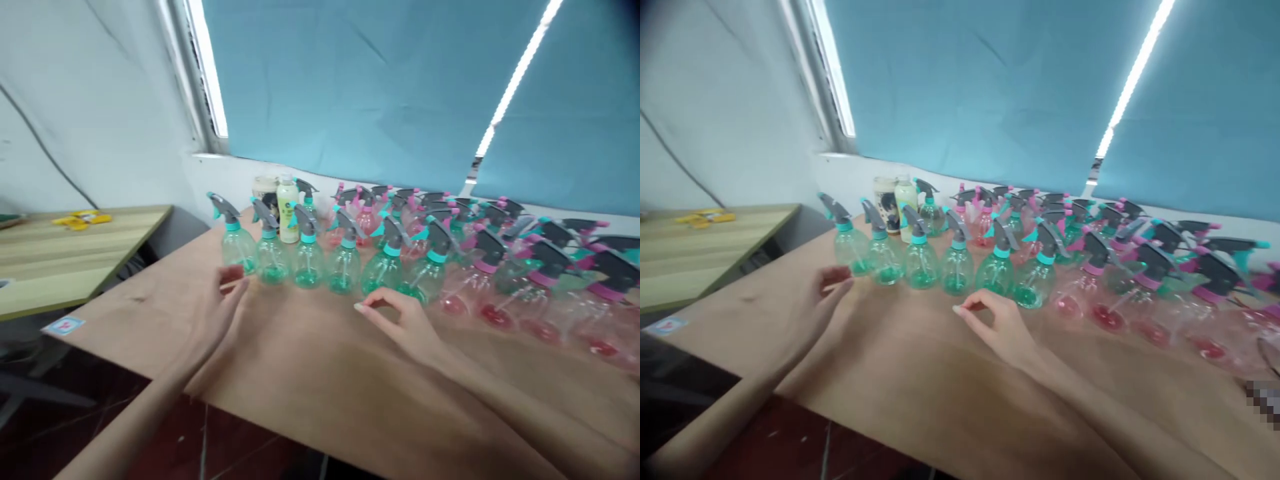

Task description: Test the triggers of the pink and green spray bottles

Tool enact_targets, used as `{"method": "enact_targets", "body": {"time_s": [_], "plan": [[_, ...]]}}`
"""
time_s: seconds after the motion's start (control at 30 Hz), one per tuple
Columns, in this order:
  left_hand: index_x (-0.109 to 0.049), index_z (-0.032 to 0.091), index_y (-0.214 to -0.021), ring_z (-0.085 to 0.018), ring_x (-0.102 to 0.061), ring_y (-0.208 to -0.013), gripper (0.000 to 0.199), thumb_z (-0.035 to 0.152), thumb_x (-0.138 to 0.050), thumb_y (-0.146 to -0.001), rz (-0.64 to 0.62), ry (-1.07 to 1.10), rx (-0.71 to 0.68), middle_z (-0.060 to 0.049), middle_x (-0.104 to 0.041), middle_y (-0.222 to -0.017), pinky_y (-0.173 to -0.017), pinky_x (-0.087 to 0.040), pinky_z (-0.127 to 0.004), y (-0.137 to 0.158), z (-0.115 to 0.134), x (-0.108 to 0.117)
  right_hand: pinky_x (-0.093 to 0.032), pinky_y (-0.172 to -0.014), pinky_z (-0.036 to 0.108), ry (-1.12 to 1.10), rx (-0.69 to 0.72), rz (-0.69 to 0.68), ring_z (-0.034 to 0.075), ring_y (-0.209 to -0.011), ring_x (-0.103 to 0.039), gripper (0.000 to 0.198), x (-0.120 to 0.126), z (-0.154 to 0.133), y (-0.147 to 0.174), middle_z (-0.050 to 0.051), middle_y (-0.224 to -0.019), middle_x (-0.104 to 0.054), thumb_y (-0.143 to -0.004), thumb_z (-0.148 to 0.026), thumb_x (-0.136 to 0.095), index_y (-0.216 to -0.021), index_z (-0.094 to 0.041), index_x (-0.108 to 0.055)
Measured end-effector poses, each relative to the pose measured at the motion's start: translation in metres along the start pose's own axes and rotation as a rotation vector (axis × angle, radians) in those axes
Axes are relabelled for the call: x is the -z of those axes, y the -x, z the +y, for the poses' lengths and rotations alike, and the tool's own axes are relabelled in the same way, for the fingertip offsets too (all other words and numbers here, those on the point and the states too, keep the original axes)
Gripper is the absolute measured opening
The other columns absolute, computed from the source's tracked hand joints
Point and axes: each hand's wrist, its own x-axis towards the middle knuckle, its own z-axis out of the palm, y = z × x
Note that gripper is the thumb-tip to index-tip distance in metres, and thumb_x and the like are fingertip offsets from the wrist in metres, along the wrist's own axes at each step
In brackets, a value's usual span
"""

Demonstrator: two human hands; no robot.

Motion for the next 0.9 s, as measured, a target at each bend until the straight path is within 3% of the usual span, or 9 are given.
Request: {"method": "enact_targets", "body": {"time_s": [0.1,0.2,0.37,0.47,0.67,0.8,0.9], "plan": [[-0.05,0.015,-0.116,-0.031,-0.055,-0.119,0.045,0.043,-0.061,-0.082,0.143,-0.032,0.034,-0.015,-0.057,-0.124,-0.094,-0.049,-0.045,-0.03,-0.015,0.022,-0.049,-0.071,0.03,-0.059,0.021,-0.096,0.017,-0.077,-0.065,0.018,-0.036,-0.011,-0.01,0.001,-0.079,-0.069,-0.088,-0.036,-0.06,-0.079,-0.021,-0.064],[-0.049,0.009,-0.121,-0.033,-0.055,-0.118,0.057,0.04,-0.067,-0.077,0.197,-0.06,0.078,-0.021,-0.055,-0.126,-0.094,-0.048,-0.045,-0.055,-0.029,0.028,-0.049,-0.074,0.029,-0.108,0.043,-0.162,0.016,-0.079,-0.065,0.013,-0.062,-0.02,-0.017,0.0,-0.081,-0.07,-0.088,-0.032,-0.06,-0.082,-0.021,-0.066],[-0.047,0.009,-0.13,-0.034,-0.055,-0.12,0.071,0.046,-0.07,-0.074,0.139,-0.067,0.075,-0.023,-0.053,-0.133,-0.096,-0.045,-0.044,-0.084,-0.043,0.018,-0.047,-0.073,0.028,-0.139,0.036,-0.252,0.016,-0.081,-0.065,0.012,-0.09,-0.028,-0.025,0.0,-0.084,-0.072,-0.089,-0.031,-0.06,-0.084,-0.022,-0.067],[-0.048,0.013,-0.131,-0.034,-0.052,-0.123,0.07,0.051,-0.067,-0.077,0.078,-0.067,0.031,-0.019,-0.054,-0.134,-0.098,-0.043,-0.044,-0.097,-0.041,0.01,-0.047,-0.073,0.029,-0.149,0.035,-0.294,0.016,-0.08,-0.065,0.015,-0.1,-0.028,-0.026,0.0,-0.084,-0.072,-0.088,-0.035,-0.062,-0.083,-0.022,-0.066],[-0.057,0.016,-0.117,-0.033,-0.06,-0.11,0.056,0.056,-0.063,-0.078,0.002,-0.114,0.001,-0.011,-0.066,-0.114,-0.093,-0.045,-0.045,-0.111,-0.031,0.003,-0.046,-0.073,0.028,-0.157,0.039,-0.322,0.014,-0.078,-0.065,0.016,-0.103,-0.023,-0.02,0.0,-0.083,-0.071,-0.086,-0.035,-0.065,-0.08,-0.021,-0.064],[-0.058,0.018,-0.108,-0.032,-0.062,-0.104,0.049,0.055,-0.064,-0.077,-0.011,-0.15,-0.023,-0.01,-0.068,-0.108,-0.092,-0.045,-0.043,-0.102,-0.022,0.022,-0.047,-0.076,0.028,-0.156,0.038,-0.31,0.014,-0.082,-0.065,0.015,-0.09,-0.022,-0.017,-0.001,-0.085,-0.071,-0.087,-0.035,-0.065,-0.082,-0.021,-0.064],[-0.056,0.019,-0.109,-0.032,-0.062,-0.104,0.048,0.056,-0.063,-0.078,-0.002,-0.178,-0.02,-0.009,-0.067,-0.109,-0.091,-0.045,-0.044,-0.08,-0.012,0.042,-0.047,-0.08,0.03,-0.132,0.023,-0.297,0.015,-0.085,-0.066,0.015,-0.073,-0.018,-0.013,-0.001,-0.088,-0.071,-0.087,-0.036,-0.064,-0.084,-0.022,-0.064]]}}
